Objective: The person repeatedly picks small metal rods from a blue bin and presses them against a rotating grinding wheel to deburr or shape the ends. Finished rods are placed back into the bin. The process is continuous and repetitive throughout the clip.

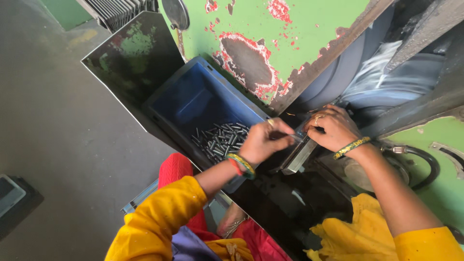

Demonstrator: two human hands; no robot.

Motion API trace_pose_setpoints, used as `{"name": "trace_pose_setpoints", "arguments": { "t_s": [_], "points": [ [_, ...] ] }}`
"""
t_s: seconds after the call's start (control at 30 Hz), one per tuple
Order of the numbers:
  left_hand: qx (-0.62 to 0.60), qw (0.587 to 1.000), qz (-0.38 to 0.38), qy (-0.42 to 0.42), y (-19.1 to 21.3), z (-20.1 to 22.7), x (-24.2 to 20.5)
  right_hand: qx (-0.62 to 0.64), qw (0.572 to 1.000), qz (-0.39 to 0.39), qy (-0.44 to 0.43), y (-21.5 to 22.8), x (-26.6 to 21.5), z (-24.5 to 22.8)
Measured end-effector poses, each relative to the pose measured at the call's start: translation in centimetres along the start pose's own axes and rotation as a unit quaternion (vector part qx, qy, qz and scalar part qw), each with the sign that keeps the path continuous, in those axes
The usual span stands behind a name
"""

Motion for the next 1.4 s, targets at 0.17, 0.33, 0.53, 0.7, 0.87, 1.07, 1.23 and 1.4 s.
{"name": "trace_pose_setpoints", "arguments": {
  "t_s": [0.17,0.33,0.53,0.7,0.87,1.07,1.23,1.4],
  "points": [
    [0.178,0.983,0.004,-0.05,-1.8,0.0,0.2,0.06,0.998,-0.024,0.01,0.4,0.3,-0.2],
    [0.228,0.968,-0.049,-0.087,-1.1,1.3,1.6,-0.018,0.992,-0.126,-0.02,-0.1,-0.1,-1.0],
    [0.555,0.83,-0.047,0.034,6.4,-0.7,-0.2,-0.005,0.993,-0.121,-0.015,-0.5,0.0,-0.8],
    [0.706,0.693,-0.074,0.125,11.8,-9.1,-1.6,0.003,0.995,-0.101,-0.011,-1.2,-0.3,-0.2],
    [0.692,0.701,-0.075,0.156,14.6,-14.4,-0.7,0.005,0.996,-0.083,-0.017,-0.5,-0.3,-0.3],
    [0.612,0.776,-0.03,0.15,12.0,-7.2,-1.4,0.016,0.998,-0.053,-0.018,0.4,-0.2,-0.8],
    [0.165,0.971,-0.029,0.17,3.6,-2.3,-1.0,0.03,0.999,-0.035,0.004,0.0,-0.4,-0.4],
    [0.125,0.986,-0.035,0.108,-1.6,-0.8,0.7,0.008,0.999,-0.033,-0.003,-0.2,-0.3,0.4]
  ]
}}
Point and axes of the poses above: each hand's wrist, its own x-axis towards the middle knuckle, its own y-axis out of the back of the hand, z = x × y, the point moved 8 cm from there along x, towards the middle knuckle, and after that the axes turned 10 degrees about -x, right-handed, at the moved point
